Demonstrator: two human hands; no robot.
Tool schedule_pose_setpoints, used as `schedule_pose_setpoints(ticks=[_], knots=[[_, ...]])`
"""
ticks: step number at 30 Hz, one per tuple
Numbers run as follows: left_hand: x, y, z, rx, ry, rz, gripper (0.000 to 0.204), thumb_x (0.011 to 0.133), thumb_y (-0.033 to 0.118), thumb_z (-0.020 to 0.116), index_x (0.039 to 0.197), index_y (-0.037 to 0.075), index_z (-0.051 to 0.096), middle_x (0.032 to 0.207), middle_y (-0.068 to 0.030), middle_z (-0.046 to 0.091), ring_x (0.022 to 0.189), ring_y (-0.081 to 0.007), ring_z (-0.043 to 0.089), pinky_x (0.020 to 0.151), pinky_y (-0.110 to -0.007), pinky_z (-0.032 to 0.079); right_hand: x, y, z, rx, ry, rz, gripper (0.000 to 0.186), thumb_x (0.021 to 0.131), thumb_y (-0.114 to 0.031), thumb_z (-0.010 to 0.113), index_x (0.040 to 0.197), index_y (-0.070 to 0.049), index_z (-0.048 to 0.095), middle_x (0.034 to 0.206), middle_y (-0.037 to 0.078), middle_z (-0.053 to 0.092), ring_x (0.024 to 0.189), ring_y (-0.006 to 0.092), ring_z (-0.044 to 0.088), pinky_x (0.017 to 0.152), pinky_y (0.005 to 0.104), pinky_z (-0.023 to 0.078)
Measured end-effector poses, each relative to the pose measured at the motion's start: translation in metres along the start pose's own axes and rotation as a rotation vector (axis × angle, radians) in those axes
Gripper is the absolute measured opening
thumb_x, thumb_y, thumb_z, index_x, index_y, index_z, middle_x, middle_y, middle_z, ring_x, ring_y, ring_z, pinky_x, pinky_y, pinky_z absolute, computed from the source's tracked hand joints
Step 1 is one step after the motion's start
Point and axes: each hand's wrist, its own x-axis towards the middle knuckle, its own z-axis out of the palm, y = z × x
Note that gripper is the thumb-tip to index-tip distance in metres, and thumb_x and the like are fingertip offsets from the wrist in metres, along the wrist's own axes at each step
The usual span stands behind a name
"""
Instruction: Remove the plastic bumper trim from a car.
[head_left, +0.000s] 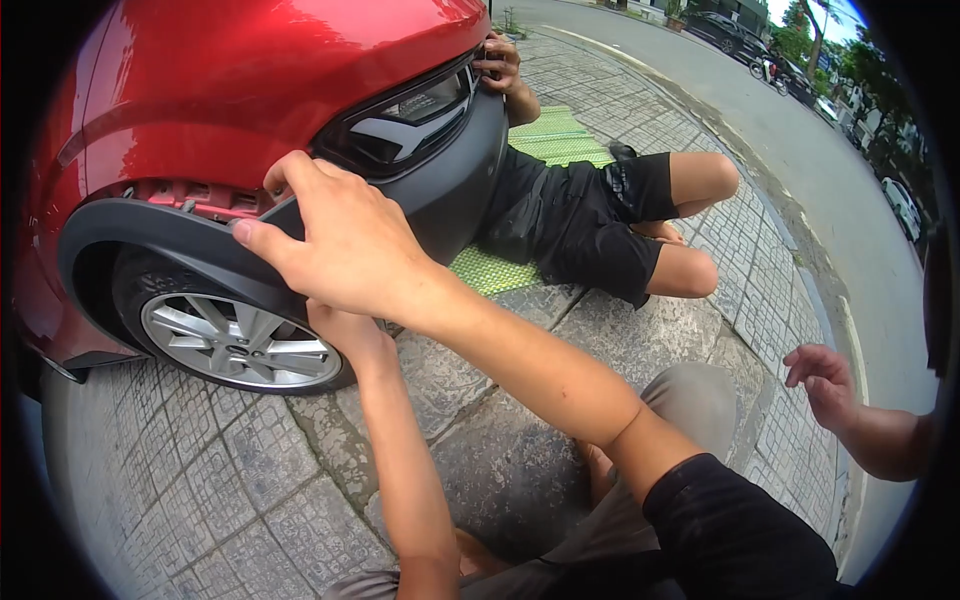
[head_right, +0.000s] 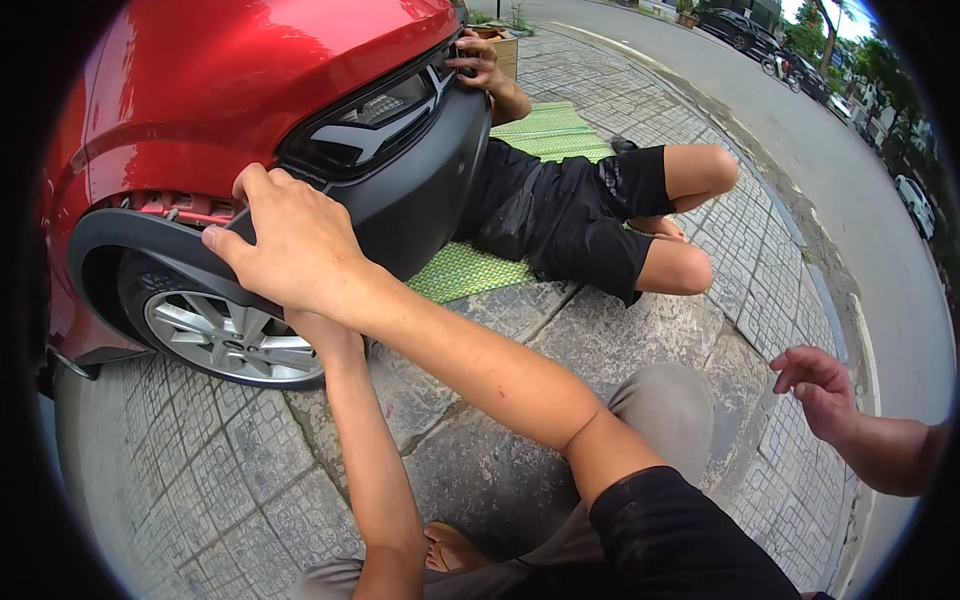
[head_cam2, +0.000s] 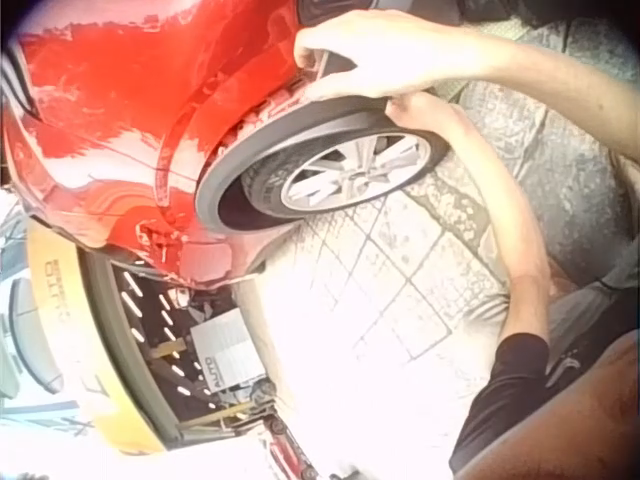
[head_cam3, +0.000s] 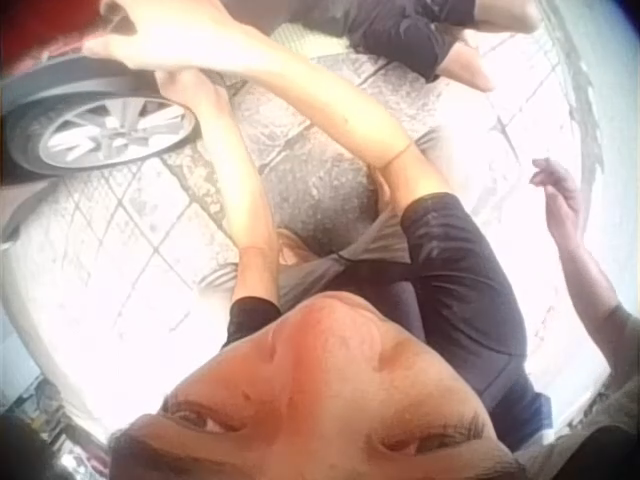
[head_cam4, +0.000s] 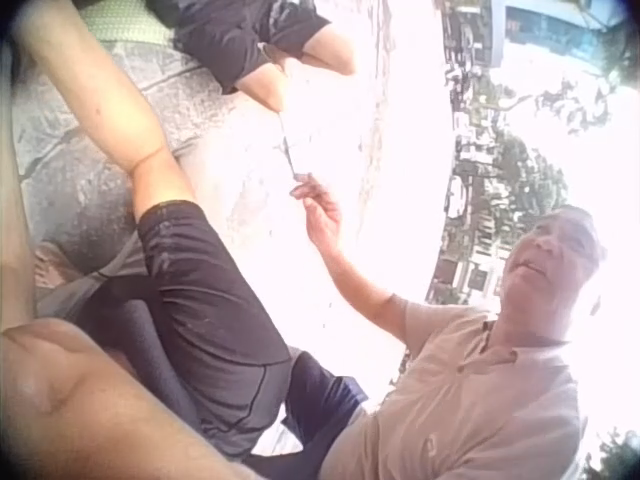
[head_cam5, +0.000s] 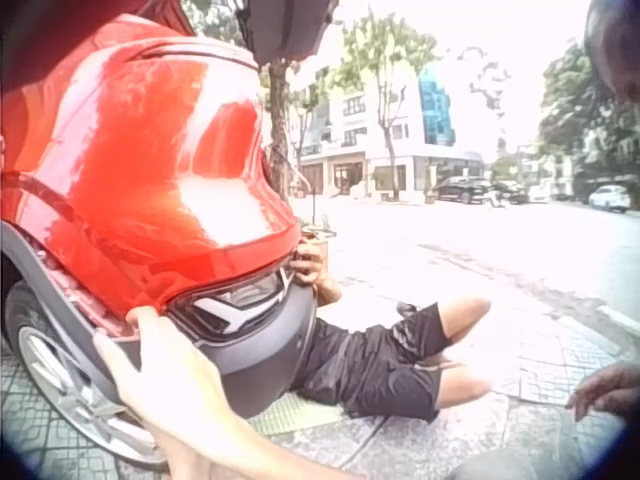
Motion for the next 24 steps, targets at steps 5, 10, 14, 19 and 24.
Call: schedule_pose_setpoints(ticks=[5, 10, 14, 19, 24], knots=[[0.01, -0.008, -0.015, 0.081, 0.115, -0.057, 0.022, 0.11, 0.018, 0.063, 0.123, 0.0, 0.063, 0.114, -0.007, 0.071, 0.105, -0.015, 0.07, 0.089, -0.032, 0.056, 0.002, 0.012, 0.006, 0.009, 0.109, 0.048, 0.058, 0.097, -0.043, 0.073, 0.13, 0.003, 0.062, 0.122, 0.022, 0.067, 0.115, 0.038, 0.067, 0.099, 0.0508, 0.053], [0.007, -0.005, -0.013, 0.053, 0.153, -0.025, 0.015, 0.112, 0.016, 0.057, 0.106, 0.002, 0.06, 0.107, -0.0091, 0.072, 0.104, -0.0176, 0.071, 0.09, -0.035, 0.055, 0.0, 0.029, 0.016, -0.006, 0.234, -0.004, 0.055, 0.096, -0.043, 0.074, 0.126, 0.002, 0.065, 0.116, 0.018, 0.066, 0.11, 0.0342, 0.064, 0.099, 0.0484, 0.051], [0.005, 0.001, -0.012, 0.062, 0.121, -0.016, 0.019, 0.112, 0.019, 0.056, 0.115, 0.001, 0.063, 0.102, -0.0058, 0.07, 0.092, -0.0122, 0.067, 0.083, -0.03, 0.055, 0.0, 0.035, 0.021, -0.016, 0.313, -0.06, 0.053, 0.097, -0.042, 0.074, 0.125, 0.001, 0.065, 0.12, 0.017, 0.065, 0.116, 0.0346, 0.063, 0.103, 0.0485, 0.047], [0.0, 0.002, -0.007, 0.098, 0.178, -0.033, 0.023, 0.114, 0.02, 0.051, 0.124, 0.001, 0.06, 0.114, -0.0069, 0.068, 0.096, -0.0155, 0.067, 0.086, -0.034, 0.055, 0.0, 0.044, 0.025, 0.002, 0.468, -0.138, 0.049, 0.102, -0.039, 0.073, 0.127, 0.002, 0.063, 0.12, 0.019, 0.066, 0.114, 0.0347, 0.066, 0.098, 0.0453, 0.053], [-0.017, 0.006, -0.006, 0.148, 0.395, 0.162, 0.038, 0.115, 0.031, 0.048, 0.143, 0.004, 0.05, 0.145, -0.0115, 0.051, 0.125, -0.0261, 0.059, 0.099, -0.043, 0.052, -0.01, 0.038, 0.023, -0.031, 0.635, -0.308, 0.046, 0.105, -0.042, 0.068, 0.131, -0.004, 0.062, 0.13, 0.015, 0.06, 0.127, 0.0296, 0.056, 0.114, 0.0478, 0.036]])
